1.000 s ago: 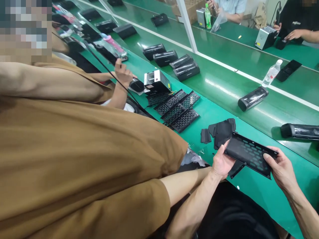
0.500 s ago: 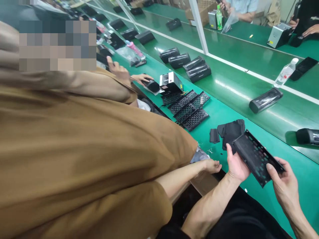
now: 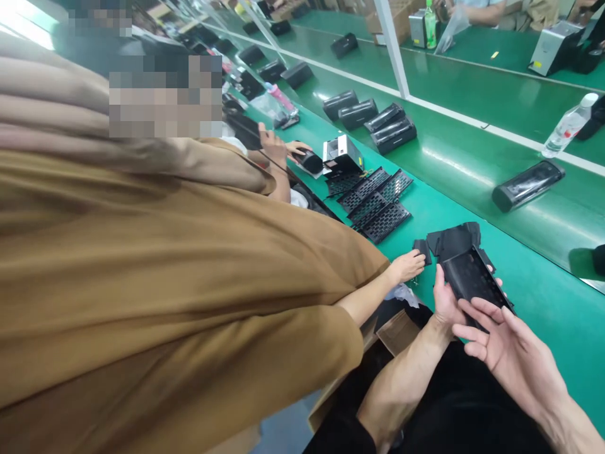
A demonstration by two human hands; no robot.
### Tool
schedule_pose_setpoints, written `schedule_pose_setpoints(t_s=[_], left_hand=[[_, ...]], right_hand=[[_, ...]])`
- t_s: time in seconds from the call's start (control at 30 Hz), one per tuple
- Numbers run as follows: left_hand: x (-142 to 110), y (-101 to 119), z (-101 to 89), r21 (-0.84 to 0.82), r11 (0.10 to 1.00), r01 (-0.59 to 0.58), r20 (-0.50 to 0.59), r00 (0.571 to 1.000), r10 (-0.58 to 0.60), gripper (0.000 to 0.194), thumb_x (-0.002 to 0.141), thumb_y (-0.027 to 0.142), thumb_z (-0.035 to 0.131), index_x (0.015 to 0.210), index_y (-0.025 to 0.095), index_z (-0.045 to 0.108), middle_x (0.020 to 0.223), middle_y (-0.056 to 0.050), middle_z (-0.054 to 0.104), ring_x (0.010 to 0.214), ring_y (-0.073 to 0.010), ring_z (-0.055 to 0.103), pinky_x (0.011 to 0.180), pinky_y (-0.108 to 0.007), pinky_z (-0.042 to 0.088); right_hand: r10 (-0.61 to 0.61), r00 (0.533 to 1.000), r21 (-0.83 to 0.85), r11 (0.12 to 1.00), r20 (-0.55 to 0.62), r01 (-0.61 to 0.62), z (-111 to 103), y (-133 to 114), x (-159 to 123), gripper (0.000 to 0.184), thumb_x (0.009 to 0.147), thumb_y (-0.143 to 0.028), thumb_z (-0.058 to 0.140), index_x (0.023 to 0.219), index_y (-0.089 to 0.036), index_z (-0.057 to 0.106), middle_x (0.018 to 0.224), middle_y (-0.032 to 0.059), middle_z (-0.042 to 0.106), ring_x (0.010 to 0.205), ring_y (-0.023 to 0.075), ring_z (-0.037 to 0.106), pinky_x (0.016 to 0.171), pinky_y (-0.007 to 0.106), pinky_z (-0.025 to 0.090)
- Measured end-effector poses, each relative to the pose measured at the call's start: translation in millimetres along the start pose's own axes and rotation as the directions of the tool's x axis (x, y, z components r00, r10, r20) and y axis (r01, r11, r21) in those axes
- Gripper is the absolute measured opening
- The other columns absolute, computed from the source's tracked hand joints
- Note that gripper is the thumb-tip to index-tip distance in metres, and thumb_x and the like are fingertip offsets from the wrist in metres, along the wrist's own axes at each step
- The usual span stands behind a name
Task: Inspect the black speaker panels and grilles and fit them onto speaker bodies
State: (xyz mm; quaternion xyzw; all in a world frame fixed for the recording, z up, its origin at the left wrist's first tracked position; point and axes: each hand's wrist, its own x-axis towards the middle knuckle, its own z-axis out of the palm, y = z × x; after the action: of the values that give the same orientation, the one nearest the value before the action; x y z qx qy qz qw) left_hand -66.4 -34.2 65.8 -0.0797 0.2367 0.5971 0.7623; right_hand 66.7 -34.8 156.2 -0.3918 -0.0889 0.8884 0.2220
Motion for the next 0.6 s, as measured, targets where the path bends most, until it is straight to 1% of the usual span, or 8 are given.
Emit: schedule_pose_setpoints(t_s=[0.1, 0.17, 0.27, 0.33, 0.37, 0.47, 0.53, 0.6], left_hand=[[-4.3, -2.2, -2.2, -0.013, 1.0, 0.006, 0.013, 1.0, -0.006, 0.107, 0.083, 0.098, 0.036, 0.132, 0.009, 0.07, 0.118, -0.023, 0.077, 0.119, -0.0422, 0.07, 0.114, -0.055, 0.043], [-4.9, -3.2, -4.4, -0.03, 1.0, -0.009, 0.01, 1.0, 0.01, 0.107, 0.083, 0.098, 0.036, 0.132, 0.009, 0.07, 0.118, -0.023, 0.077, 0.124, -0.0435, 0.068, 0.116, -0.055, 0.041], [-3.9, -4.0, -9.0, -0.034, 0.999, -0.029, -0.008, 1.0, 0.029, 0.108, 0.081, 0.098, 0.04, 0.133, 0.008, 0.069, 0.122, -0.025, 0.075, 0.137, -0.0469, 0.059, 0.121, -0.057, 0.036], [-2.8, -4.4, -11.6, -0.029, 0.998, -0.059, -0.013, 0.998, 0.058, 0.108, 0.079, 0.098, 0.043, 0.132, 0.007, 0.069, 0.124, -0.027, 0.074, 0.142, -0.049, 0.054, 0.122, -0.059, 0.034], [-2.4, -4.5, -12.6, -0.027, 0.996, -0.083, -0.007, 0.997, 0.083, 0.108, 0.079, 0.098, 0.043, 0.13, 0.007, 0.07, 0.125, -0.028, 0.074, 0.143, -0.0499, 0.054, 0.122, -0.06, 0.033], [-1.5, -3.5, -15.0, -0.03, 0.991, -0.129, 0.016, 0.991, 0.13, 0.107, 0.082, 0.097, 0.039, 0.129, 0.006, 0.071, 0.124, -0.029, 0.074, 0.141, -0.0509, 0.055, 0.122, -0.062, 0.032], [-0.8, -1.3, -17.1, -0.037, 0.993, -0.11, 0.018, 0.994, 0.11, 0.107, 0.083, 0.096, 0.038, 0.13, 0.005, 0.07, 0.124, -0.03, 0.074, 0.14, -0.0512, 0.055, 0.122, -0.063, 0.03], [0.3, 1.6, -20.1, -0.05, 0.995, -0.082, 0.014, 0.996, 0.083, 0.109, 0.082, 0.097, 0.038, 0.132, 0.005, 0.069, 0.125, -0.03, 0.073, 0.139, -0.0512, 0.055, 0.122, -0.063, 0.029]], right_hand=[[0.038, 0.999, 0.073, 0.997, -0.015, -0.037, 3.5, 2.5, 5.0, 0.041, 0.09, -0.057, 0.079, 0.104, -0.019, 0.083, 0.14, 0.0184, 0.073, 0.123, 0.0374, 0.074, 0.084, 0.039, 0.064], [0.069, 0.998, 0.089, 0.994, 0.004, -0.069, 3.2, 5.3, 6.8, 0.041, 0.092, -0.058, 0.076, 0.099, -0.018, 0.083, 0.139, 0.0188, 0.074, 0.125, 0.0366, 0.073, 0.087, 0.04, 0.064], [0.117, 0.992, 0.093, 0.988, 0.042, -0.12, -1.7, 8.9, 12.9, 0.04, 0.093, -0.057, 0.075, 0.102, -0.018, 0.083, 0.138, 0.0188, 0.075, 0.099, 0.0264, 0.08, 0.077, 0.035, 0.065], [0.076, 0.997, 0.115, 0.99, 0.026, -0.079, -7.6, 9.5, 17.2, 0.037, 0.092, -0.055, 0.077, 0.105, -0.021, 0.084, 0.138, 0.0159, 0.075, 0.081, 0.0197, 0.077, 0.069, 0.032, 0.065], [0.03, 1.0, 0.128, 0.991, -0.001, -0.03, -10.4, 9.3, 18.3, 0.034, 0.092, -0.054, 0.077, 0.105, -0.024, 0.084, 0.14, 0.0137, 0.075, 0.078, 0.0186, 0.075, 0.067, 0.032, 0.066], [-0.089, 0.99, 0.144, 0.984, -0.111, 0.105, -13.5, 7.2, 13.6, 0.025, 0.092, -0.051, 0.077, 0.1, -0.028, 0.082, 0.142, 0.009, 0.074, 0.083, 0.0206, 0.075, 0.07, 0.035, 0.067], [-0.083, 0.987, 0.108, 0.989, -0.138, 0.098, -10.0, 3.9, 2.2, 0.022, 0.09, -0.05, 0.079, 0.091, -0.027, 0.079, 0.129, 0.0099, 0.079, 0.077, 0.0209, 0.072, 0.065, 0.035, 0.066], [-0.067, 0.994, -0.028, 0.998, -0.084, 0.065, -6.6, -3.5, -12.7, 0.028, 0.088, -0.053, 0.08, 0.081, -0.026, 0.074, 0.096, 0.0101, 0.08, 0.057, 0.0176, 0.06, 0.05, 0.034, 0.057]])
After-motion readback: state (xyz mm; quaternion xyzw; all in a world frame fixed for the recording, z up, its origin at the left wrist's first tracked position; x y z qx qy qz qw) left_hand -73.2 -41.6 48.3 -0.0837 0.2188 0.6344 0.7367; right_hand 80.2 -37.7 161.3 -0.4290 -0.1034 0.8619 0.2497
